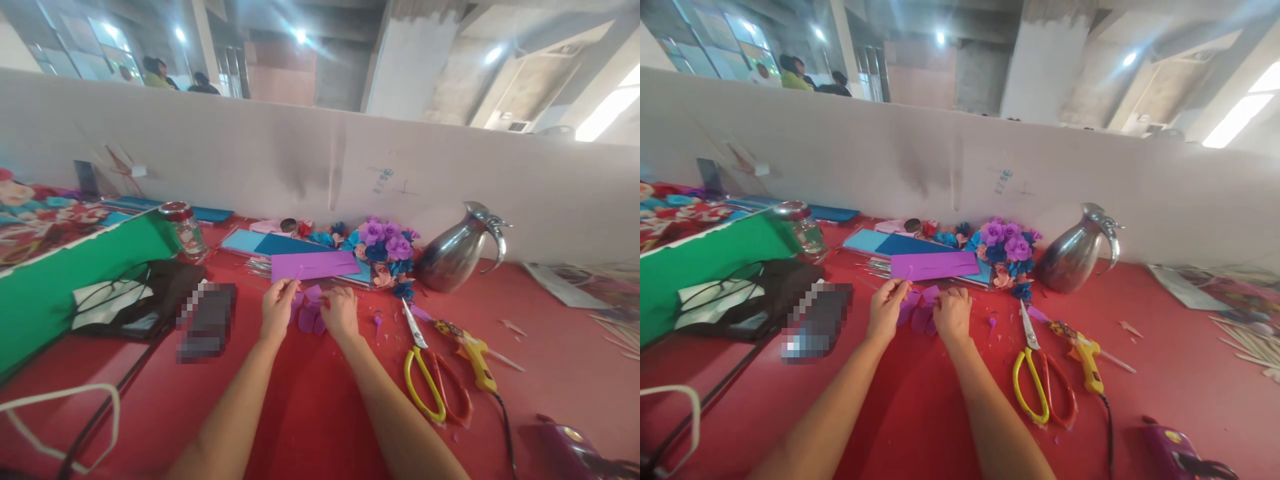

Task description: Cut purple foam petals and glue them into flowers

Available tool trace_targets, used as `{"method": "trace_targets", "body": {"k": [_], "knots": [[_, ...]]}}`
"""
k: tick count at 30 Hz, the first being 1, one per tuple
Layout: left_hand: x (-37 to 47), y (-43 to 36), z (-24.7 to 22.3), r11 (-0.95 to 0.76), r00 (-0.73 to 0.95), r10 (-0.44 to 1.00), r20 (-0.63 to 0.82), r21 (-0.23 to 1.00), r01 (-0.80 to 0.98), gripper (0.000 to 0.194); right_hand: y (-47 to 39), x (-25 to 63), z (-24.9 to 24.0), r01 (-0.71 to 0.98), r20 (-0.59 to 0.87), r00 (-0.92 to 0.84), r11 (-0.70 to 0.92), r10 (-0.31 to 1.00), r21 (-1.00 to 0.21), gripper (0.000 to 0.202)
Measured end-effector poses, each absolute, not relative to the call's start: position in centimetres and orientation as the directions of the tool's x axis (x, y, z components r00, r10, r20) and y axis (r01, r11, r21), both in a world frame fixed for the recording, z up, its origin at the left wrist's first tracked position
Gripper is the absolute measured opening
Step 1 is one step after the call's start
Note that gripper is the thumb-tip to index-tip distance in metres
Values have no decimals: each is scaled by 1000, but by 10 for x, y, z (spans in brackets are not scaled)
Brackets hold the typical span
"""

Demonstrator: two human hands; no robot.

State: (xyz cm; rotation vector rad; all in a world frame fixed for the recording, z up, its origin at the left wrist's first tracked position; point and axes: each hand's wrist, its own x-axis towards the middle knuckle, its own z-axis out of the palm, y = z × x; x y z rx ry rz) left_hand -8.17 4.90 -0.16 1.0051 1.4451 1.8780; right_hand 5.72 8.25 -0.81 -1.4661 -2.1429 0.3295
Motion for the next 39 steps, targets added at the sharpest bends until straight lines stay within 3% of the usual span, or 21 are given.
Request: {"method": "trace_targets", "body": {"k": [6,13,20,29,36,39], "knots": [[-83,48,0,-273,-599,777,193,961,-44,26,88,64,-9,731,324,-274,415,906,-541,19],[-82,51,-4,-280,-587,798,140,947,-155,26,85,58,-10,810,281,-313,409,907,-419,24],[-83,53,-5,-248,-517,851,91,938,-243,28,90,59,-16,717,400,-247,444,883,-538,22],[-83,50,2,-212,-530,846,50,945,-249,31,92,68,-12,747,281,-446,526,850,-407,28],[-84,54,-5,-185,-492,871,2,928,-324,38,98,68,-15,652,420,-405,579,812,-489,20],[-85,54,-4,-194,-501,865,6,926,-324,38,94,68,-12,640,437,-432,609,789,-467,23]]}}
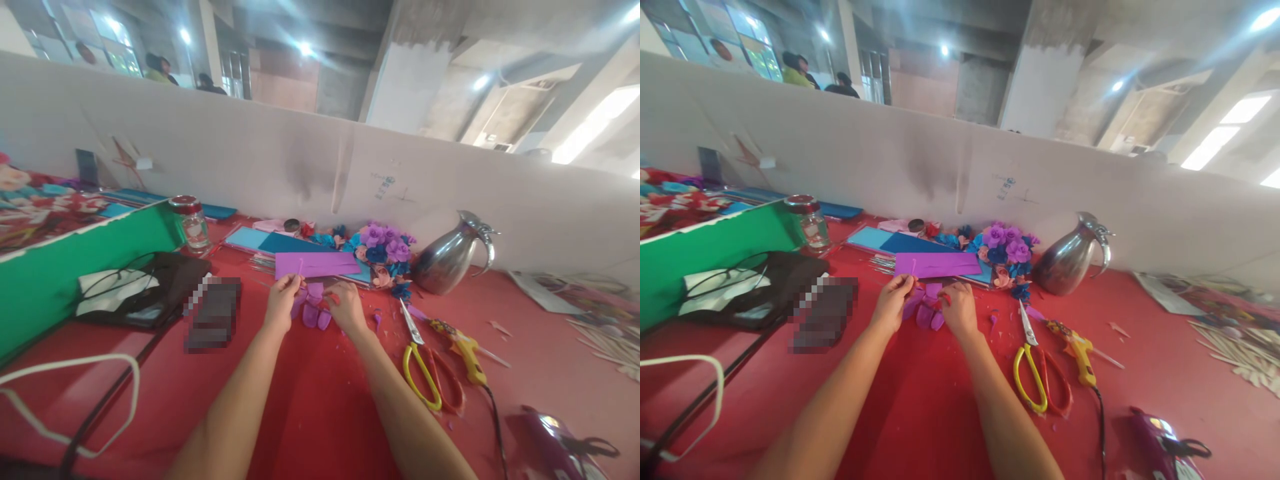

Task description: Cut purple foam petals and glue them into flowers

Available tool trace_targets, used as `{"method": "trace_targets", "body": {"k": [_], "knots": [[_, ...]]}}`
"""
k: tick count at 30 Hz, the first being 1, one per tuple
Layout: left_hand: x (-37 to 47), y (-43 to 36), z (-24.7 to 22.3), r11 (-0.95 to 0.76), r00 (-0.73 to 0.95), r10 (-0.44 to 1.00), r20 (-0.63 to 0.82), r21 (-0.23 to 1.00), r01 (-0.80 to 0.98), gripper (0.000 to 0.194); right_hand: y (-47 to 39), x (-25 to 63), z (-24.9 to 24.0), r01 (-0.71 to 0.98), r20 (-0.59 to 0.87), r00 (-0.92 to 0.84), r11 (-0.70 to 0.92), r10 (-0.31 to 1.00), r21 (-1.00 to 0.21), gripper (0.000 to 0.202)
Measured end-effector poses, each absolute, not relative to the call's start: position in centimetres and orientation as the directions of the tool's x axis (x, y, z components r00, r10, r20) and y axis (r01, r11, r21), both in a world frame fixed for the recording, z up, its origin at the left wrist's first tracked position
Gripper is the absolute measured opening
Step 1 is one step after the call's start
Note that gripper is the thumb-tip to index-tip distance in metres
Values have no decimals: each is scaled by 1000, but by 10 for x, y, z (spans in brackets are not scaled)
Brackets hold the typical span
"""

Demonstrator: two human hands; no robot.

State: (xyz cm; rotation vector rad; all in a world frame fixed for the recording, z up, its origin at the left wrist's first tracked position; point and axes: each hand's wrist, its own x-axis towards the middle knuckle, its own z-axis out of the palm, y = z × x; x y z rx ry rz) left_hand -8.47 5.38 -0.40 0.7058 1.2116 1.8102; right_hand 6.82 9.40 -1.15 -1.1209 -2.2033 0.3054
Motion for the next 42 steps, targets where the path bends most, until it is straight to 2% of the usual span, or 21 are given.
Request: {"method": "trace_targets", "body": {"k": [3,6,8,11,15,17,19,25,29,32,34,38,42], "knots": [[-84,52,-1,-201,-502,864,18,929,-312,36,89,64,-6,699,380,-512,631,770,-337,27],[-83,50,1,-189,-491,871,14,932,-308,34,89,57,-1,731,335,-576,653,746,-197,21],[-83,50,1,-177,-489,872,3,934,-311,34,91,55,3,728,343,-589,665,732,-167,19],[-83,51,-1,-163,-492,871,-22,930,-330,35,93,59,8,718,357,-549,645,756,-263,19],[-82,50,0,-139,-451,891,-50,916,-377,35,85,76,16,659,296,-422,514,857,-549,21],[-79,48,1,-108,-398,915,-69,908,-405,35,73,86,18,578,328,-337,469,883,-667,21],[-72,45,3,-64,-333,939,-91,902,-426,35,58,97,18,478,394,-274,480,877,-735,21],[-39,31,7,141,-43,983,-179,884,-446,33,26,122,4,378,470,-183,503,863,-777,22],[-25,19,13,49,-61,996,-72,945,-323,27,21,126,4,273,444,-167,474,880,-837,23],[-21,14,15,40,-66,996,-60,963,-266,24,21,123,9,37,304,-130,311,944,-950,29],[-20,13,15,48,-65,996,-66,967,-250,24,22,122,12,-92,198,-153,185,968,-978,34],[-18,14,12,41,-81,995,-58,978,-204,26,26,123,13,-120,136,-141,119,981,-986,20],[-16,15,11,0,-134,991,-27,979,-202,32,29,126,15,-209,79,-57,66,995,-976,18]]}}
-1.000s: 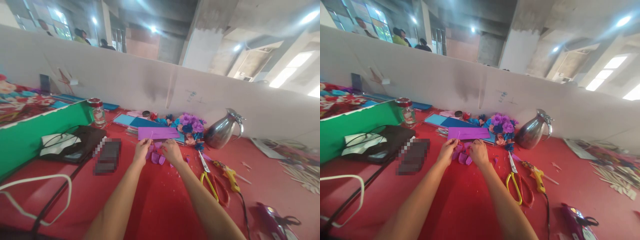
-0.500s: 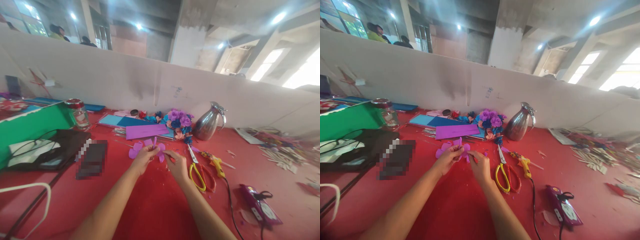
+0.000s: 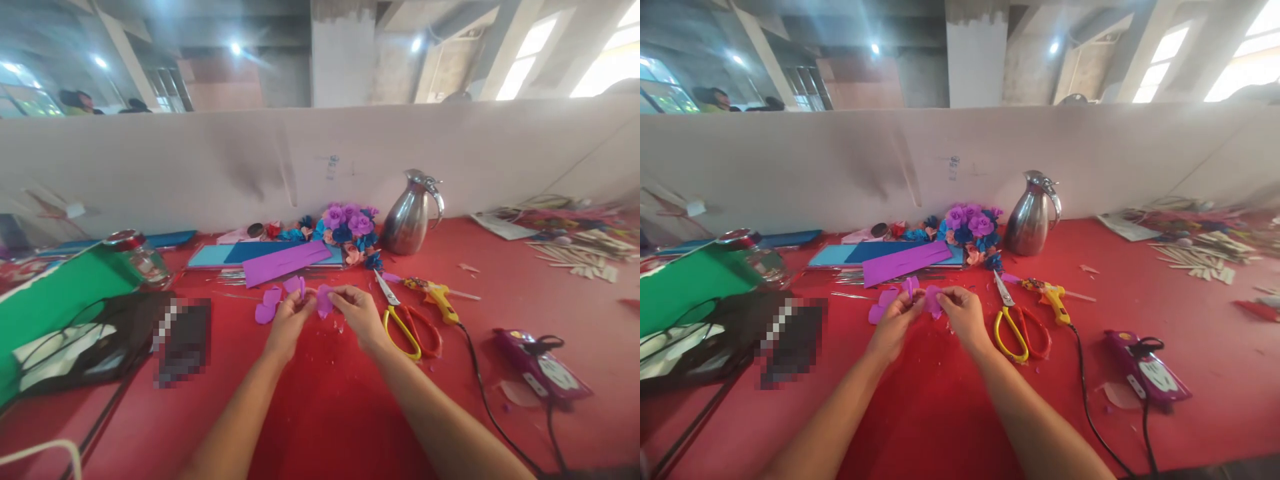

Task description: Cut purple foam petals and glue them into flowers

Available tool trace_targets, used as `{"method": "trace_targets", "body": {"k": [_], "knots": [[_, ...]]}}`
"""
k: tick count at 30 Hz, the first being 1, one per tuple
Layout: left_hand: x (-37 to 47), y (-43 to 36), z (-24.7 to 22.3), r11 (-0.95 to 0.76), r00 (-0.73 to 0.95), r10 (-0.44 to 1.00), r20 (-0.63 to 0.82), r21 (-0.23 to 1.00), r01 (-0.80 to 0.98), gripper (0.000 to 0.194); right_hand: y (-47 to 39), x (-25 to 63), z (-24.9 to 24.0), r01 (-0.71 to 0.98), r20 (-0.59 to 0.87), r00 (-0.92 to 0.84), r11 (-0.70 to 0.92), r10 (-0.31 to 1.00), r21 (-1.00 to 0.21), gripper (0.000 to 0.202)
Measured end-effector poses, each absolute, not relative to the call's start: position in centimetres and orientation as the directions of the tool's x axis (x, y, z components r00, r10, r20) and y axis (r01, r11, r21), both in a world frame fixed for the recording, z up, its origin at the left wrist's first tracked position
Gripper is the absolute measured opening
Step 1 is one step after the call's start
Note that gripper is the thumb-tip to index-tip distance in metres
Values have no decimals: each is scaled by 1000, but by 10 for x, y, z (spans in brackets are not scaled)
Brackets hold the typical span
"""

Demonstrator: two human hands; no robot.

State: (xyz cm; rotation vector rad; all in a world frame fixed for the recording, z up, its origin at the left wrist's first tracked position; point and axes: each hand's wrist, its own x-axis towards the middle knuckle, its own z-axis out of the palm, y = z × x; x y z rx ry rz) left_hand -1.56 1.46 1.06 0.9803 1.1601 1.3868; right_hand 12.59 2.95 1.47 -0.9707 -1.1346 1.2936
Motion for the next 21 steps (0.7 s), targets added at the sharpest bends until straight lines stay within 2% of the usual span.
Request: {"method": "trace_targets", "body": {"k": [6,13,15,18,21], "knots": [[-13,12,16,-20,-162,987,-10,984,-178,27,31,128,20,-326,-17,-6,-18,1000,-945,21],[-7,9,18,96,-155,979,-130,973,-210,31,29,126,21,-349,3,-30,-8,1000,-937,19],[-5,8,20,80,-141,983,-116,968,-239,32,31,126,18,-309,28,-23,19,999,-951,18],[-5,8,25,57,-140,985,-97,962,-268,39,35,127,10,-149,95,-60,85,994,-985,13],[-7,11,27,99,-147,980,-132,972,-213,43,36,125,4,5,149,-157,152,976,-988,7]]}}
